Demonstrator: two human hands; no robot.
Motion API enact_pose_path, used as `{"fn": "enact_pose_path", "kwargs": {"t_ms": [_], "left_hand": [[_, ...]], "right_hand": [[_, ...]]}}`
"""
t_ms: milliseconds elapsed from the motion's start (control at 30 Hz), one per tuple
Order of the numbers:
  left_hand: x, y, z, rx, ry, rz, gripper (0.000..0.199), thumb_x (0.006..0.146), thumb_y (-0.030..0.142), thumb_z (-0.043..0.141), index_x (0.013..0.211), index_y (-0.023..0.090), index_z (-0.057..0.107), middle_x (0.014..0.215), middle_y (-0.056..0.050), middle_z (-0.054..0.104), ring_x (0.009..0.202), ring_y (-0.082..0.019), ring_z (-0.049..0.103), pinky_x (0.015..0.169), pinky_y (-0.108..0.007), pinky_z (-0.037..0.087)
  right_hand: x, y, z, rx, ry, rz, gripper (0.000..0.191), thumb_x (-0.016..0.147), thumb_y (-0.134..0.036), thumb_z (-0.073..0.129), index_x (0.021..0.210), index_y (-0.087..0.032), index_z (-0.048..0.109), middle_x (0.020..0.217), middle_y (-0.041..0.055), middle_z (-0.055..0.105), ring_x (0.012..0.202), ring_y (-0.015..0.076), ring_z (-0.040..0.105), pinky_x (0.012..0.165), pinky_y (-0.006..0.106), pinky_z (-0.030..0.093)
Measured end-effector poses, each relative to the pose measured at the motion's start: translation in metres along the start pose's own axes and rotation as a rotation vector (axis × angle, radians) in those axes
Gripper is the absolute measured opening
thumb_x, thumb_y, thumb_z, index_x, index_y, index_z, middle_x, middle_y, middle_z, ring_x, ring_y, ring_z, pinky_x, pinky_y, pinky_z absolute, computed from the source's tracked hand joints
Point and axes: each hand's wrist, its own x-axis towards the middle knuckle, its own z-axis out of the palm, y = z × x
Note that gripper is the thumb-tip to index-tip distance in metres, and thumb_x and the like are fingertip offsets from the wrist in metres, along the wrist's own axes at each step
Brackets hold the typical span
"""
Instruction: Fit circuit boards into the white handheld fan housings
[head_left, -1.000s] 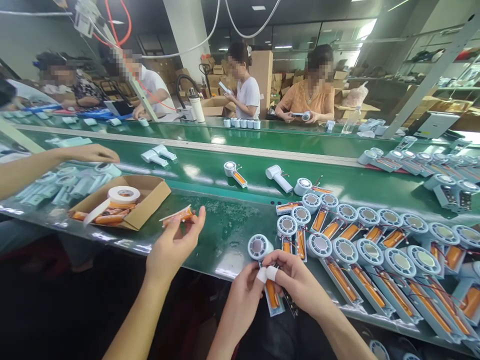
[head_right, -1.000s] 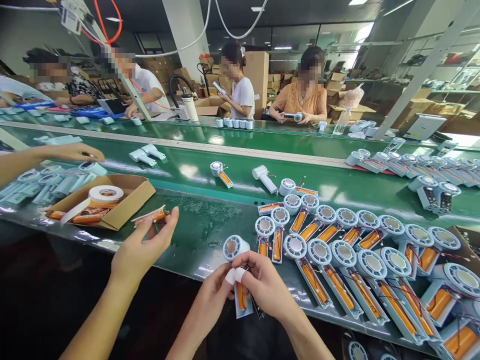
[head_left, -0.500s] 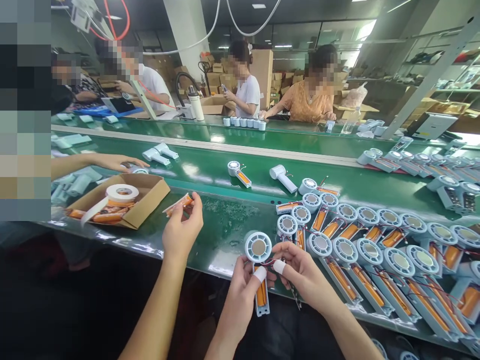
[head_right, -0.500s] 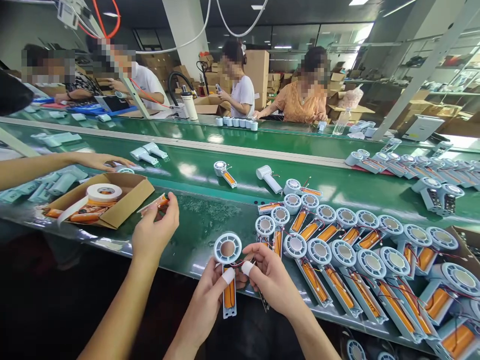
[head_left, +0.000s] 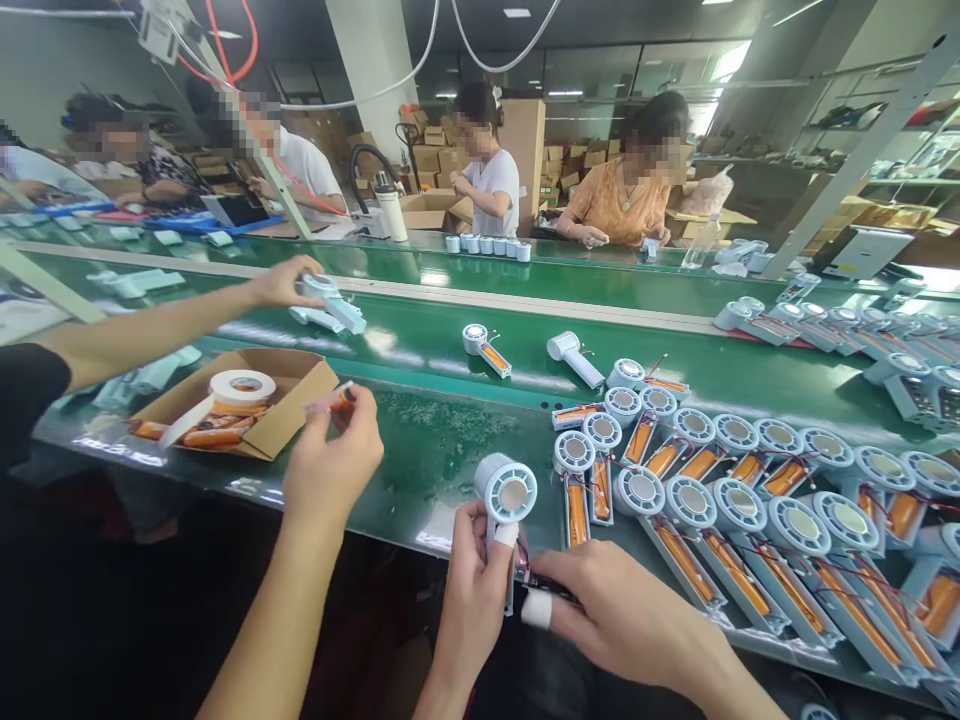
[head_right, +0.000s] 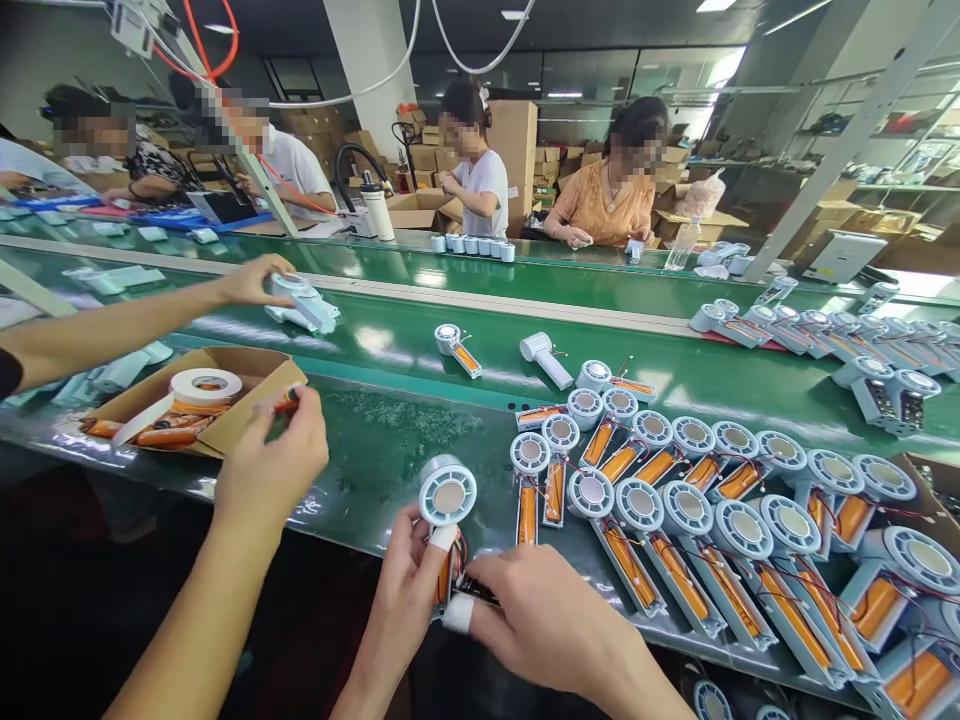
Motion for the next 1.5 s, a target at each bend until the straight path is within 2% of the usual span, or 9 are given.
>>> {"fn": "enact_pose_path", "kwargs": {"t_ms": [100,200,333,533,733,967,1167,1333,1500], "left_hand": [[-0.032,-0.034,0.030,0.102,-0.117,-0.097,0.021,0.087,0.037,0.069,0.099,0.023,0.060,0.076,0.002,0.063,0.062,-0.013,0.056,0.059,-0.023,0.049],[-0.044,-0.045,0.037,0.133,-0.178,-0.131,0.021,0.089,0.040,0.064,0.099,0.023,0.057,0.082,0.002,0.064,0.073,-0.013,0.057,0.068,-0.023,0.048],[-0.041,-0.039,0.034,0.066,-0.200,-0.205,0.016,0.088,0.037,0.062,0.096,0.024,0.058,0.085,0.001,0.066,0.075,-0.014,0.057,0.070,-0.023,0.046],[-0.044,-0.040,0.036,-0.051,-0.164,-0.222,0.024,0.088,0.039,0.062,0.107,0.025,0.063,0.109,-0.003,0.070,0.104,-0.021,0.062,0.092,-0.030,0.047],[-0.050,-0.042,0.038,-0.025,-0.211,-0.111,0.036,0.085,0.036,0.069,0.117,0.024,0.058,0.122,-0.007,0.067,0.118,-0.026,0.060,0.100,-0.035,0.046],[-0.047,-0.043,0.037,0.162,-0.201,-0.129,0.034,0.092,0.049,0.060,0.116,0.025,0.056,0.111,-0.006,0.067,0.100,-0.021,0.064,0.091,-0.032,0.050],[-0.043,-0.048,0.038,0.149,-0.111,-0.163,0.029,0.092,0.052,0.057,0.100,0.025,0.053,0.070,0.005,0.054,0.055,-0.012,0.046,0.052,-0.023,0.042],[-0.044,-0.040,0.045,0.101,-0.090,-0.179,0.025,0.091,0.049,0.057,0.097,0.025,0.053,0.072,0.005,0.056,0.054,-0.012,0.046,0.054,-0.024,0.042],[-0.046,-0.033,0.050,0.021,-0.117,-0.199,0.024,0.087,0.045,0.062,0.097,0.024,0.056,0.070,0.004,0.055,0.055,-0.012,0.048,0.056,-0.024,0.043]], "right_hand": [[0.001,-0.004,-0.002,0.047,-0.047,-0.071,0.021,0.088,-0.028,0.065,0.073,-0.021,0.052,0.064,-0.0019,0.061,0.055,0.0123,0.049,0.054,0.026,0.024],[0.007,-0.001,0.007,0.324,-0.045,-0.097,0.024,0.090,-0.025,0.060,0.069,-0.019,0.050,0.063,-0.0015,0.061,0.054,0.0108,0.049,0.055,0.023,0.029],[0.013,0.004,0.031,0.890,-0.061,0.016,0.050,0.097,-0.056,0.051,0.064,-0.019,0.052,0.047,-0.0038,0.052,0.043,0.0086,0.042,0.051,0.021,0.035],[0.014,0.000,0.051,1.165,0.216,0.190,0.064,0.095,-0.075,0.038,0.059,-0.022,0.045,0.038,-0.0057,0.041,0.042,0.0097,0.038,0.055,0.023,0.039],[0.011,-0.002,0.046,1.123,0.251,0.362,0.065,0.090,-0.082,0.039,0.062,-0.023,0.042,0.043,-0.0062,0.042,0.044,0.0097,0.036,0.053,0.023,0.035],[0.015,0.001,0.050,1.098,0.330,0.245,0.063,0.094,-0.075,0.041,0.062,-0.021,0.043,0.046,-0.0045,0.045,0.044,0.0090,0.037,0.048,0.022,0.031],[0.001,-0.004,0.068,0.782,0.562,0.219,0.035,0.098,-0.053,0.054,0.114,-0.021,0.056,0.076,0.0010,0.066,0.065,0.0166,0.062,0.060,0.025,0.047],[-0.007,0.006,0.084,0.448,0.761,0.189,0.037,0.100,-0.038,0.052,0.134,-0.023,0.056,0.117,0.0118,0.072,0.095,0.0249,0.072,0.078,0.032,0.058],[-0.008,0.014,0.081,0.337,0.821,0.107,0.037,0.099,-0.026,0.053,0.135,-0.024,0.059,0.118,0.0118,0.073,0.097,0.0254,0.074,0.072,0.028,0.062]]}}
